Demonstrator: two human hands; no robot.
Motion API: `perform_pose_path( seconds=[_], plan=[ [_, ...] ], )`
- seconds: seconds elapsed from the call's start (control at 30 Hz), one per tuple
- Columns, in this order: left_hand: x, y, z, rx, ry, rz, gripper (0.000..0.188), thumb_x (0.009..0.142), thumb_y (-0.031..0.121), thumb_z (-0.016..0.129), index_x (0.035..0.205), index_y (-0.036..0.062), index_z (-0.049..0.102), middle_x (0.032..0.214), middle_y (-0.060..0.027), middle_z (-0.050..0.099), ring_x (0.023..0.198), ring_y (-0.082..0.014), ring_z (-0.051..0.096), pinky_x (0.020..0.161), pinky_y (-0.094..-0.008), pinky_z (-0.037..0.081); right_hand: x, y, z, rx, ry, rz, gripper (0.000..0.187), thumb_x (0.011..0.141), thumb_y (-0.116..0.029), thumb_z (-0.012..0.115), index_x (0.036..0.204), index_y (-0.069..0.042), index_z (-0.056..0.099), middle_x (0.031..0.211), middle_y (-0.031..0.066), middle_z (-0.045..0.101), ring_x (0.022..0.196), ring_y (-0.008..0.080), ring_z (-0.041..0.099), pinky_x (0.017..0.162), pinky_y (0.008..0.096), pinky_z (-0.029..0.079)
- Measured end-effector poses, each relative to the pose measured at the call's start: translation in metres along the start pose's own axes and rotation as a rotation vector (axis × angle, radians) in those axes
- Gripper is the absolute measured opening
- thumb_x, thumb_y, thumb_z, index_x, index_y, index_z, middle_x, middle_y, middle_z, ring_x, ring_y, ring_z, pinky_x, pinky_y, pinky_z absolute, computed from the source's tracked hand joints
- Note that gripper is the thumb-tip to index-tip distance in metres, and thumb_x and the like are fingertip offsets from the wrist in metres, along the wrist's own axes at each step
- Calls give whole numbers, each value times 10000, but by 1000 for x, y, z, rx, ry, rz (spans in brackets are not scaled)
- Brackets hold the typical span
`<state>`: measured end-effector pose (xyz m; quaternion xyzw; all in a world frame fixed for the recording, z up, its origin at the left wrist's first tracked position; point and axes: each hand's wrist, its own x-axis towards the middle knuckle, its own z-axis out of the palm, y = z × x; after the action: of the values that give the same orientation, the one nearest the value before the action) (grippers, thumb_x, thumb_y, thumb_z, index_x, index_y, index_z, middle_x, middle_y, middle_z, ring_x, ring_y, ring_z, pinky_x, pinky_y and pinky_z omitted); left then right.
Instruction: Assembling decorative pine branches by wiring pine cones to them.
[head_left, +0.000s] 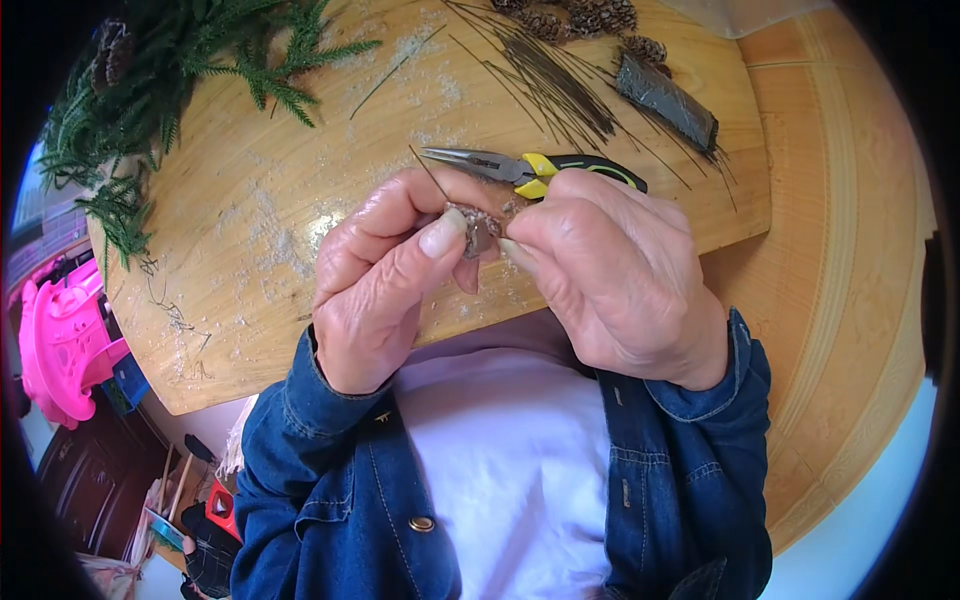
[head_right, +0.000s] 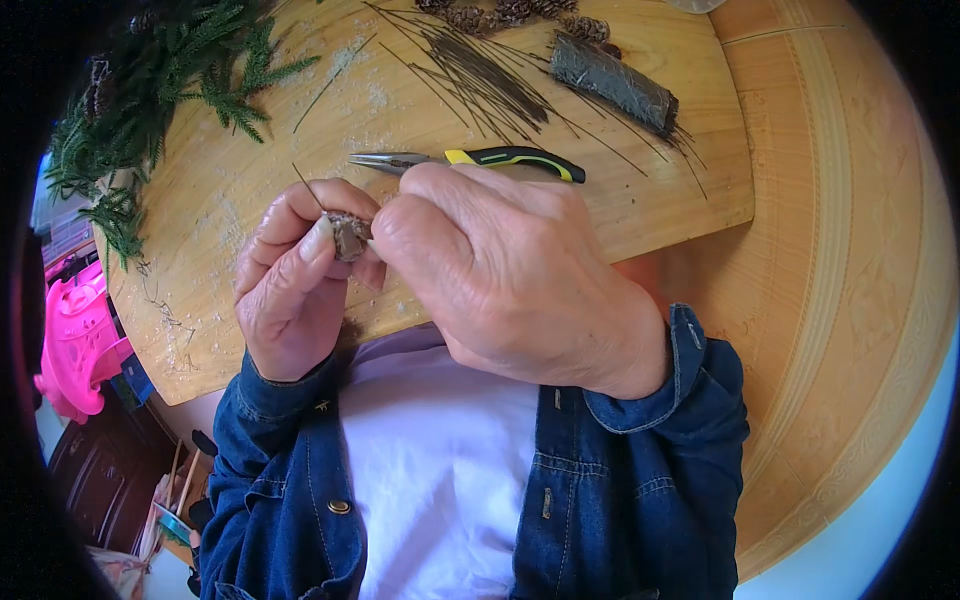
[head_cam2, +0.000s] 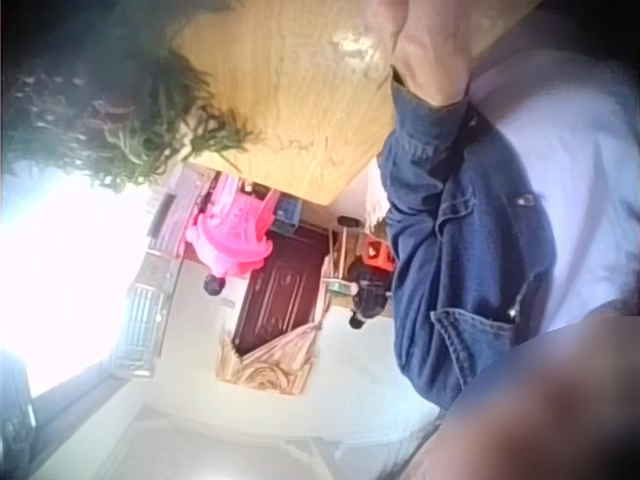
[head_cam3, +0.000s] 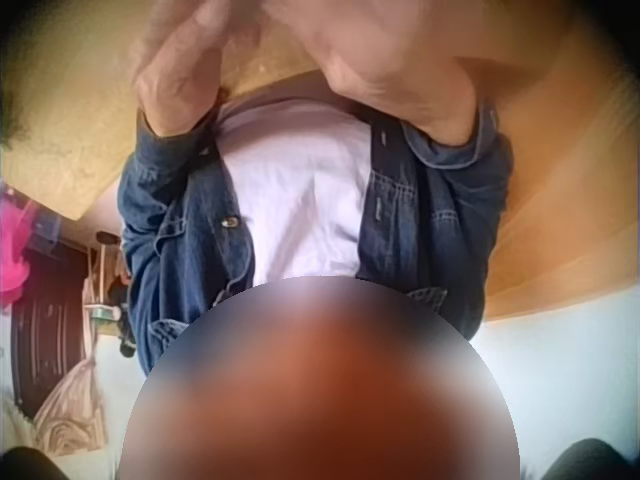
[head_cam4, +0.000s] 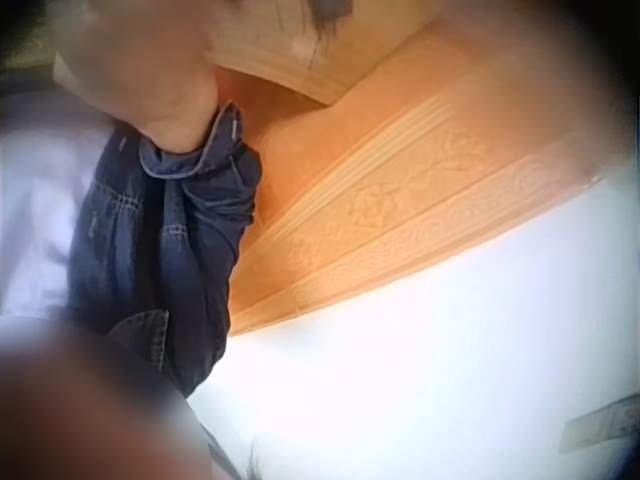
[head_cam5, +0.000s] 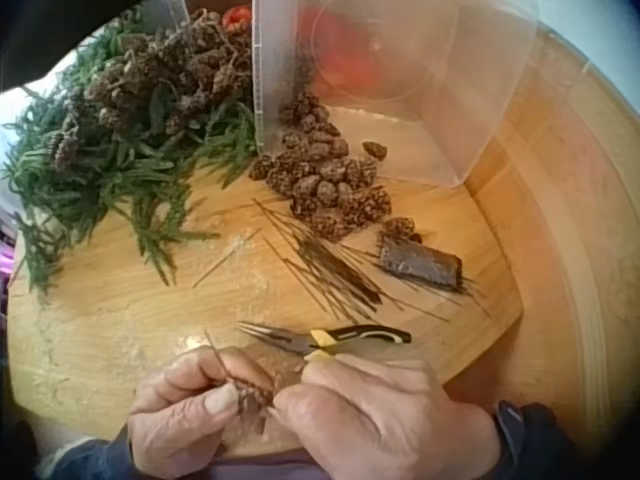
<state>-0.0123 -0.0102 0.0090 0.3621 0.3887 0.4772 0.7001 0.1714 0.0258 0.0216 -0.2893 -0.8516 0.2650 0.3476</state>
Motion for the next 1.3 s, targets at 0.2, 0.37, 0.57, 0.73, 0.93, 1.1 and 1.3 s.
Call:
perform_pose_path(
  seconds=[0.2,0.37,0.57,0.73,0.93,1.1,1.3],
  plan=[
    [0,-4,-16,-114,-203,-23,274,928,196,506,993,-59,583,905,-59,571,752,-100,479,712,-240,410,5,-5,-10,31,-77,-48,228,667,74,694,846,25,563,669,119,493,534,265,511,457,334,402],
    [-1,-3,-16,-4,-236,-39,265,919,186,497,971,-58,587,870,-51,566,754,-100,479,714,-240,404,6,-8,-18,63,-205,-18,224,664,60,697,837,17,560,667,116,495,532,269,511,454,337,395],
    [-2,-7,-14,-92,-203,-71,287,937,190,492,1031,-66,581,891,-58,576,770,-100,491,728,-232,404,4,-10,-18,107,-231,35,229,664,69,695,838,12,558,674,117,505,547,277,521,468,344,402],
    [-6,-10,-5,-107,-76,-86,311,949,194,486,1086,-74,562,907,-72,589,780,-105,504,739,-231,411,0,-10,-13,125,-156,93,252,657,85,697,852,11,555,685,118,513,560,283,525,488,351,412],
    [-3,-17,-12,-148,-141,-42,321,944,198,497,1100,-78,549,909,-85,588,777,-117,511,742,-244,419,-2,-9,-11,123,-132,81,261,655,89,698,858,10,555,686,118,514,566,288,531,495,354,420],
    [-4,-18,-11,-214,-136,-32,305,937,191,502,1082,-74,549,921,-105,589,785,-135,518,748,-266,426,-2,-10,-7,118,-97,77,262,655,92,695,860,12,553,689,118,518,570,286,536,493,354,421],
    [-6,-16,-5,-308,-69,-86,284,932,178,499,1062,-69,551,916,-115,589,786,-145,519,746,-278,429,-4,-11,-6,119,-91,106,259,649,98,694,851,14,556,683,118,518,568,282,539,487,347,419]
  ],
)
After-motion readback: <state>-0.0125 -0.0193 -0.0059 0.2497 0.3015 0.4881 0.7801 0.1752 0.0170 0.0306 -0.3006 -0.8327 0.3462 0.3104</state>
